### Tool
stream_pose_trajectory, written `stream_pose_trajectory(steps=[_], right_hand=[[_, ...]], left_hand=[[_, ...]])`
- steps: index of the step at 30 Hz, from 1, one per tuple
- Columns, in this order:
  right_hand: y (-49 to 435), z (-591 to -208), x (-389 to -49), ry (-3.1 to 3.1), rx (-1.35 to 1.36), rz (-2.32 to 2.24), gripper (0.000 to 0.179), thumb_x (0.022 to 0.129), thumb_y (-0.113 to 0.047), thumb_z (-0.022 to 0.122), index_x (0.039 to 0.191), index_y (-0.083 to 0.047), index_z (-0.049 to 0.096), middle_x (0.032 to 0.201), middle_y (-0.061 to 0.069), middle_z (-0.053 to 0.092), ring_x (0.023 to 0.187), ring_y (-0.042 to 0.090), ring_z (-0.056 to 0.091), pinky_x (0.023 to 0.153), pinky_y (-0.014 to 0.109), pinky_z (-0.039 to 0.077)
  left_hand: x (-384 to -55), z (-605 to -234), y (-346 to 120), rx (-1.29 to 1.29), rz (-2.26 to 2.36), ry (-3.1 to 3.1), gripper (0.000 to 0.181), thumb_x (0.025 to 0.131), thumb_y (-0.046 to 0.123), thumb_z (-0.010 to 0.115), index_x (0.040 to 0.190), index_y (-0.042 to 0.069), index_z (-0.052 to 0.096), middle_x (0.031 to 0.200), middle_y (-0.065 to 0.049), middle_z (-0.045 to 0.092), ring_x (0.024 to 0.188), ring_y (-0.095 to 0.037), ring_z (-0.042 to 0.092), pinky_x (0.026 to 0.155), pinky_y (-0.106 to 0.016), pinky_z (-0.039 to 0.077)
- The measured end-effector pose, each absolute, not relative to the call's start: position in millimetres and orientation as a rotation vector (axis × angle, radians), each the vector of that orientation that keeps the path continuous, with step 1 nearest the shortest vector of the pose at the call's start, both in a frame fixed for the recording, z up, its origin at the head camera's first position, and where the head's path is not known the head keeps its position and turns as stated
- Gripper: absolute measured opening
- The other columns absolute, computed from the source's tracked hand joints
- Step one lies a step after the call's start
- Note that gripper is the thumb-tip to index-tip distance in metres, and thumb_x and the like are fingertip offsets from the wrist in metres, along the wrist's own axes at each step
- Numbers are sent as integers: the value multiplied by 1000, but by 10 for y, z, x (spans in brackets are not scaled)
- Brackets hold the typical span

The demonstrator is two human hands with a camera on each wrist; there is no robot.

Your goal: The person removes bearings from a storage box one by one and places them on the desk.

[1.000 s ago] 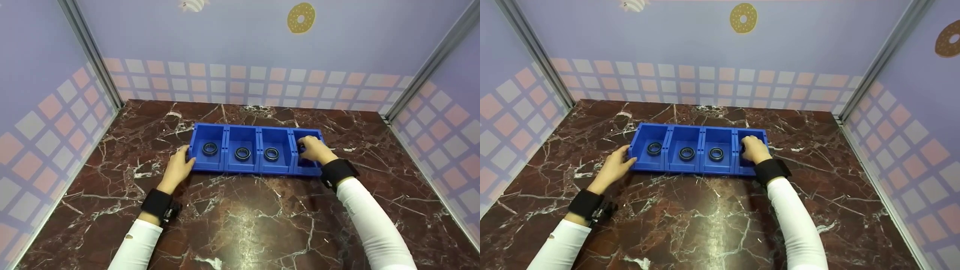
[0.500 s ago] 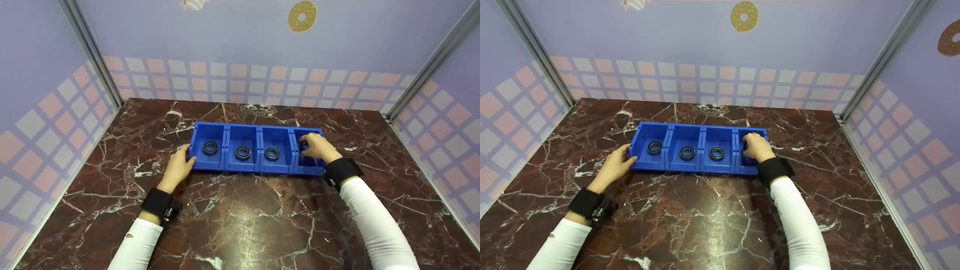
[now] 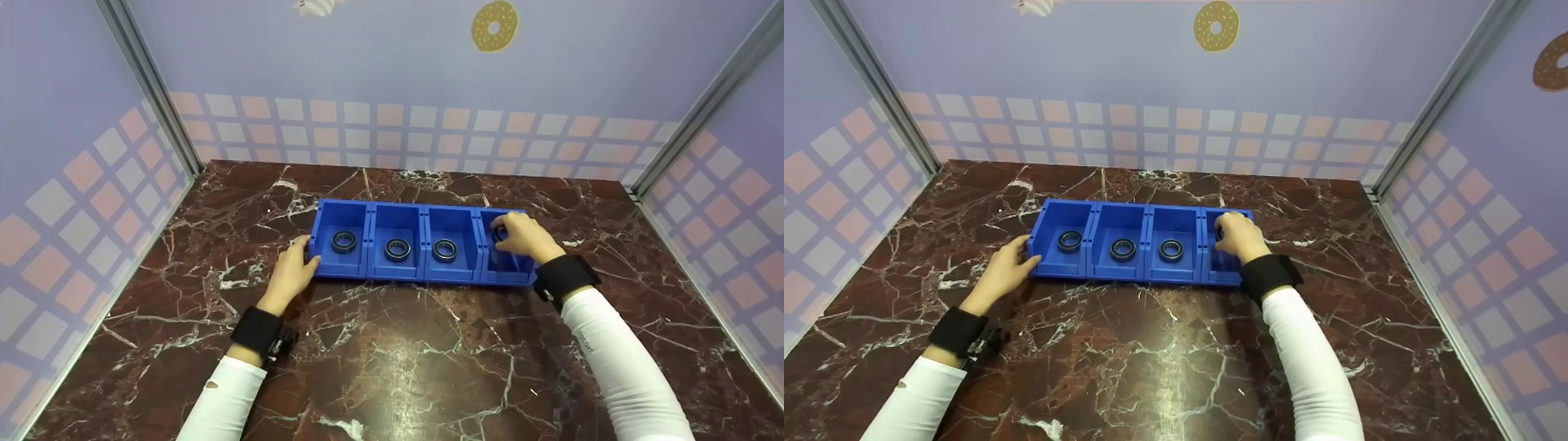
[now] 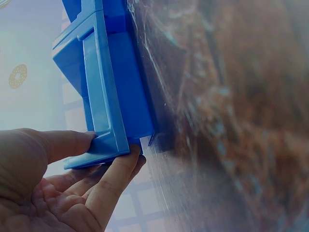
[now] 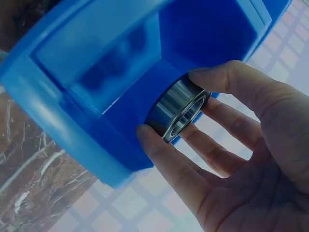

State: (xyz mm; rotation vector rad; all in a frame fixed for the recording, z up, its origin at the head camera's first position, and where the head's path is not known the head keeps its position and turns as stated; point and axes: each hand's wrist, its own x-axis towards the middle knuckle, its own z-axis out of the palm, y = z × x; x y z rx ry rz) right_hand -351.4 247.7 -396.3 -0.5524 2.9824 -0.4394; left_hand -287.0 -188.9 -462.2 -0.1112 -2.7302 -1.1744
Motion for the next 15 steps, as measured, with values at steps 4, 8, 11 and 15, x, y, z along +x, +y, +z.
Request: stream_pose_trajectory(steps=[4, 8, 11, 15], right_hand=[[2477, -3926, -3501, 2990, -576, -432, 40, 82, -4, 74, 120, 8, 70, 122, 31, 66, 115, 49, 61, 95, 64, 49], [2482, -3871, -3478, 2997, -590, -434, 43, 80, -5, 74, 121, 9, 69, 121, 33, 65, 113, 50, 61, 95, 64, 49], [2489, -3831, -3461, 2997, -592, -444, 44, 80, -5, 73, 121, 10, 69, 119, 34, 64, 110, 49, 61, 93, 63, 49], [2495, -3779, -3442, 2996, -577, -445, 44, 80, -5, 73, 121, 9, 69, 120, 33, 64, 109, 48, 61, 92, 62, 50]], left_hand=[[-2871, -4621, -1888, -108, -1178, -2731, 48, 98, 1, 63, 142, -14, 49, 137, -37, 56, 127, -50, 56, 107, -58, 44], [-2873, -4616, -1890, -102, -1177, -2739, 50, 98, 1, 63, 143, -15, 47, 139, -37, 54, 130, -49, 54, 109, -57, 43], [-2874, -4611, -1888, -100, -1174, -2746, 50, 99, 1, 63, 143, -15, 47, 140, -37, 54, 130, -49, 53, 110, -57, 43], [-2871, -4611, -1883, -101, -1173, -2749, 50, 99, 1, 63, 143, -15, 47, 139, -37, 54, 130, -49, 54, 109, -57, 43]])
